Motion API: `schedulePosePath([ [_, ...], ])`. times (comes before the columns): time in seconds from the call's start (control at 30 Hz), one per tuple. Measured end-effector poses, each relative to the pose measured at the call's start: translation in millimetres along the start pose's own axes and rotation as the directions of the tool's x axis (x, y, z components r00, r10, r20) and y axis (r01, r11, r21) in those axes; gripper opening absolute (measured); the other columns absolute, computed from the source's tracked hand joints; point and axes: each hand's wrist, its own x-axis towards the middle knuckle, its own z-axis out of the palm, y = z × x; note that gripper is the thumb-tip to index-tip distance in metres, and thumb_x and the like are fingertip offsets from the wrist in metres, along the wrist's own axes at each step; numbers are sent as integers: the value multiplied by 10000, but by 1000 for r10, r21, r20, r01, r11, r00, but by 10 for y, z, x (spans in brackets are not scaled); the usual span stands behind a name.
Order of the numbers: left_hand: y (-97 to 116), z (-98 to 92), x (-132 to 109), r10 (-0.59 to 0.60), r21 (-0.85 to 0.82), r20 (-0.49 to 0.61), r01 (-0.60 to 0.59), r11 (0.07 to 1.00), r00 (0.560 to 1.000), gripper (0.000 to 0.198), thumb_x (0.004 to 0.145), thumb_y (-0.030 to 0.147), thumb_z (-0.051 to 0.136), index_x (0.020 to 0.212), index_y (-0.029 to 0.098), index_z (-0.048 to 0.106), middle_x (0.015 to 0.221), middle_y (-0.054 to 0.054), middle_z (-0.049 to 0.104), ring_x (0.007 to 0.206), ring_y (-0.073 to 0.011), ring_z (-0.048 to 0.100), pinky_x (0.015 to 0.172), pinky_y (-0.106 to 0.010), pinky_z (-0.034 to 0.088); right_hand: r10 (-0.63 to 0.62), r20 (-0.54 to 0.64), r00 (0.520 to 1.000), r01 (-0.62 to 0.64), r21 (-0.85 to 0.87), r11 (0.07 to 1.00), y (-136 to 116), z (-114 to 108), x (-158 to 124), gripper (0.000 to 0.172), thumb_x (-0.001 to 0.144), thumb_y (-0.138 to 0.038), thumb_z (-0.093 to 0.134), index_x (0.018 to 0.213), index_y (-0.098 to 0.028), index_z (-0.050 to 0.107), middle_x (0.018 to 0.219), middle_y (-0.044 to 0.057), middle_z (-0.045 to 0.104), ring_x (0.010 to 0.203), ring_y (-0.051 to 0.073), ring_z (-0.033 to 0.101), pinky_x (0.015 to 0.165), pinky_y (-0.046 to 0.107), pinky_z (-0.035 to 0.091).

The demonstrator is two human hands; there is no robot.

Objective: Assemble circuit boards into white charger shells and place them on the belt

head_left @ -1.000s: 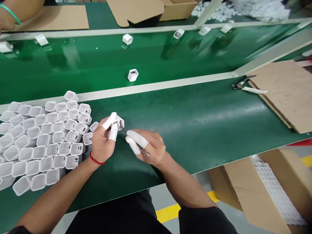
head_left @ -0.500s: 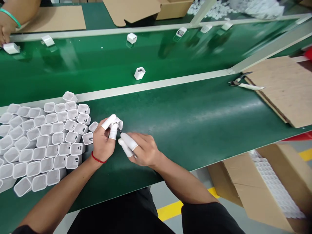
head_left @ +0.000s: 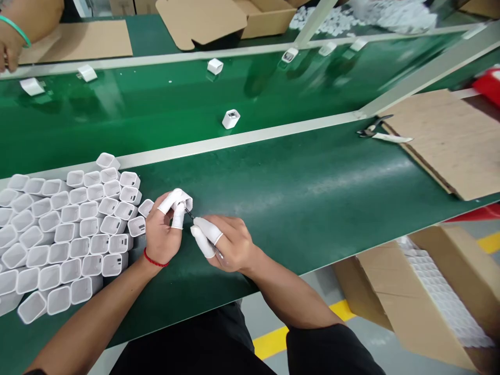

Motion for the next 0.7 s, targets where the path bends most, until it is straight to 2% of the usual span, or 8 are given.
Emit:
schedulePosePath([
  [0.17,-16,-9,-4,69,77,8,-69,995,998,223,931,233,574,1140,199,645,1123,-87,621,918,-171,648,779,-275,572,-63,42,997,61,53,997,7,-3,-28,137,922,-119,455,1014,-76,546,790,113,619,645,184,587,509,283,481],
  [0.3,-15,-17,11,72,21,32,-72,997,997,237,934,234,564,1156,196,636,1146,-96,616,967,-188,645,838,-301,568,11,-97,995,-5,67,998,4,-60,-1,124,913,-106,481,1011,-86,555,765,95,614,611,173,581,499,275,469],
  [0.37,-10,-20,16,67,2,47,-67,998,997,236,935,241,561,1155,199,635,1156,-95,613,979,-194,643,863,-313,564,41,-129,991,-34,56,998,-3,-90,19,110,914,-101,492,1005,-107,553,741,77,608,590,165,570,496,273,466],
  [0.53,7,-16,9,36,8,45,-37,999,998,225,928,286,571,1119,189,640,1169,-99,611,1005,-211,635,874,-329,558,-1,-55,998,0,-5,1000,-9,-94,31,93,915,-101,472,982,-107,536,724,82,605,572,168,550,466,275,437],
  [0.7,-8,-13,-8,30,39,13,-30,999,999,232,928,268,578,1134,179,636,1145,-110,628,1005,-212,635,840,-315,556,-57,23,998,57,15,998,-30,-48,1,115,912,-114,450,973,-96,546,744,93,608,600,174,562,478,273,441],
])
